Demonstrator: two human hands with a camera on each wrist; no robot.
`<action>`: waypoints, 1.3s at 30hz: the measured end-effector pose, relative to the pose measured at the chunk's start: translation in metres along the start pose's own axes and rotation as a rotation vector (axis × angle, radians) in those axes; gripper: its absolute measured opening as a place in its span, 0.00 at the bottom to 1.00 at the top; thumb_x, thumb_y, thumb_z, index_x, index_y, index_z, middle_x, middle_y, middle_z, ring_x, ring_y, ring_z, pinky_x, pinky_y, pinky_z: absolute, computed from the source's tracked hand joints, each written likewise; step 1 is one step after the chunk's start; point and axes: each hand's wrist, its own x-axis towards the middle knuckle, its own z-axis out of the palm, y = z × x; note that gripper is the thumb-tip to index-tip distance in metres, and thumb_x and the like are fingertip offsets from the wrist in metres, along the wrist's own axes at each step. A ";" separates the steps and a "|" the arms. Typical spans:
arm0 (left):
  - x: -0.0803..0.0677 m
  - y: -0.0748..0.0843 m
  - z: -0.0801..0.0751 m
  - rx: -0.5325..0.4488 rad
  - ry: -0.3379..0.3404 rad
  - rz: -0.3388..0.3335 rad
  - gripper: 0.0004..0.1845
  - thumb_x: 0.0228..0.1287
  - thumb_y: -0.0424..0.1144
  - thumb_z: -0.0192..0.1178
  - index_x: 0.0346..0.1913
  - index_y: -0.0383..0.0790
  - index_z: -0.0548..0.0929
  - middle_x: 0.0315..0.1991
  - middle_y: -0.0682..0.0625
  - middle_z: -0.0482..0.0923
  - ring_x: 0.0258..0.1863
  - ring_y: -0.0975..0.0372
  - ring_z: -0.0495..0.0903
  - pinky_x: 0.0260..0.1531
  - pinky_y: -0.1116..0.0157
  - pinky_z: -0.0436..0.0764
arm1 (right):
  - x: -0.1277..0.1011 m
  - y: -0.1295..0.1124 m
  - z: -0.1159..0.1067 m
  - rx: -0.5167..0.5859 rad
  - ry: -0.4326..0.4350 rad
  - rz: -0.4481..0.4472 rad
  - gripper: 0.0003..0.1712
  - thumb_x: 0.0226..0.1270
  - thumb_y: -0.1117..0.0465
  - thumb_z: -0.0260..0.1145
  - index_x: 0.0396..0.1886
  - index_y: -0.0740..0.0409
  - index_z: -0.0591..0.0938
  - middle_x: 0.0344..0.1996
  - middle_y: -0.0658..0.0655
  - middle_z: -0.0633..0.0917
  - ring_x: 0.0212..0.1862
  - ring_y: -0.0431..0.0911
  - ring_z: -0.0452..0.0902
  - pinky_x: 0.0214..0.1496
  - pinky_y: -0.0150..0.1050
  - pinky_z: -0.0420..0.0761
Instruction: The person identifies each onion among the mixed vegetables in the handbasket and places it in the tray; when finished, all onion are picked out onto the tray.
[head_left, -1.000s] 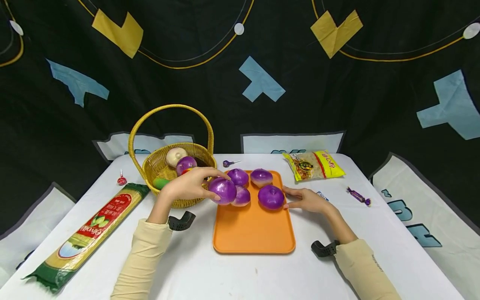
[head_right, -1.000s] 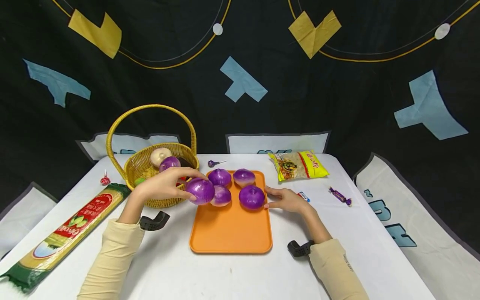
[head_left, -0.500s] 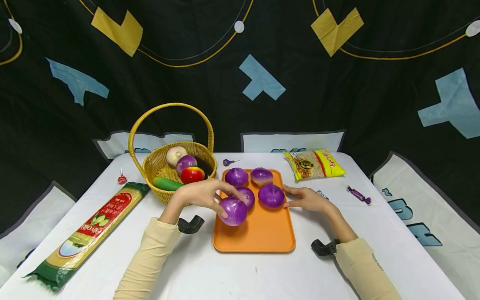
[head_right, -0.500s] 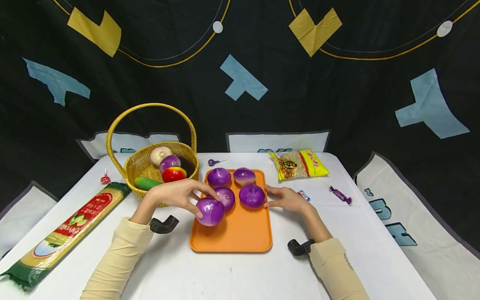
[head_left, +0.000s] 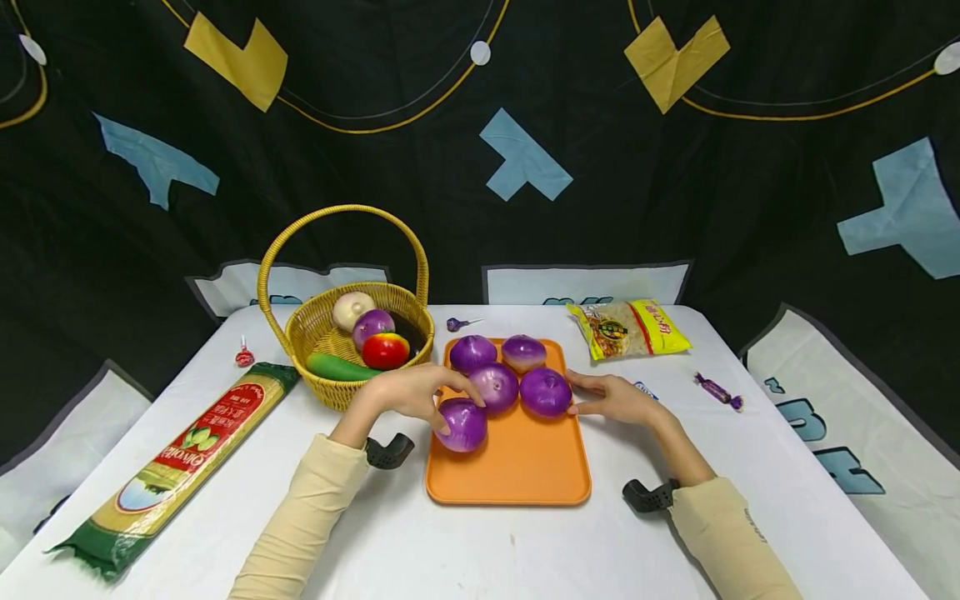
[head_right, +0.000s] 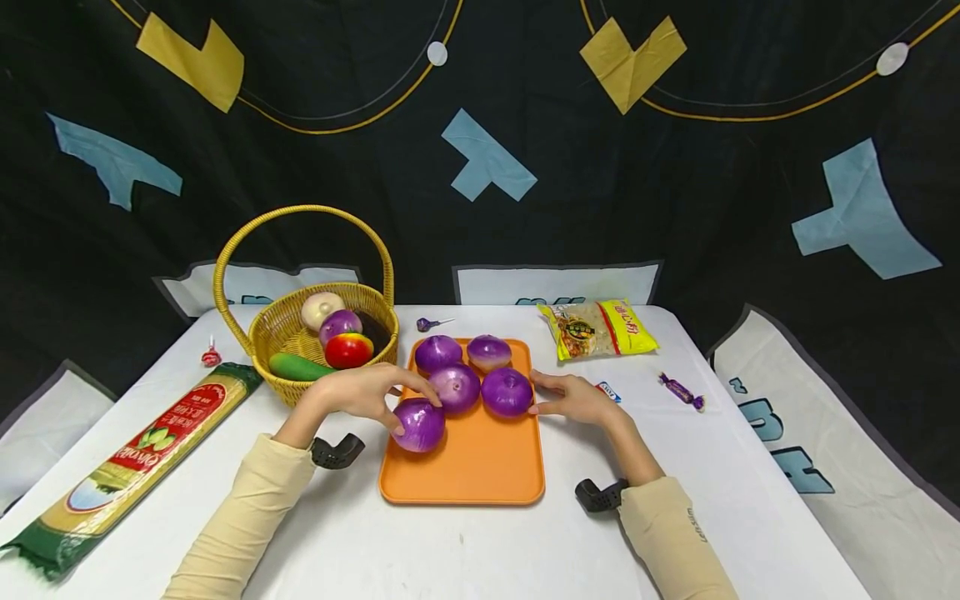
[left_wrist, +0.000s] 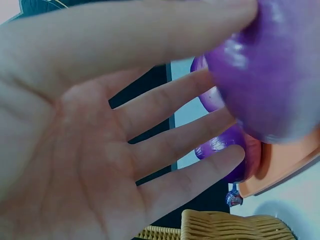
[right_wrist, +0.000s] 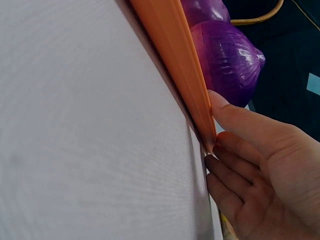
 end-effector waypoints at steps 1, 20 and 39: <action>0.000 -0.001 0.000 0.000 -0.002 -0.002 0.26 0.50 0.32 0.73 0.55 0.47 0.82 0.54 0.54 0.80 0.55 0.53 0.75 0.57 0.49 0.72 | 0.000 0.000 0.000 0.000 0.001 0.000 0.42 0.62 0.49 0.69 0.71 0.60 0.65 0.68 0.56 0.67 0.70 0.57 0.59 0.70 0.55 0.57; -0.029 -0.011 -0.034 -0.019 0.282 -0.131 0.30 0.58 0.42 0.70 0.64 0.41 0.75 0.60 0.44 0.75 0.59 0.48 0.73 0.58 0.48 0.72 | -0.003 0.002 -0.006 0.019 0.015 0.008 0.43 0.61 0.48 0.70 0.71 0.60 0.65 0.68 0.56 0.67 0.70 0.56 0.60 0.71 0.54 0.57; -0.060 -0.078 -0.085 -0.039 0.386 -0.364 0.25 0.65 0.43 0.63 0.63 0.40 0.75 0.58 0.38 0.73 0.57 0.43 0.73 0.52 0.48 0.77 | 0.000 0.000 0.000 0.027 0.002 -0.004 0.42 0.61 0.49 0.70 0.71 0.60 0.65 0.69 0.56 0.66 0.70 0.56 0.59 0.71 0.53 0.56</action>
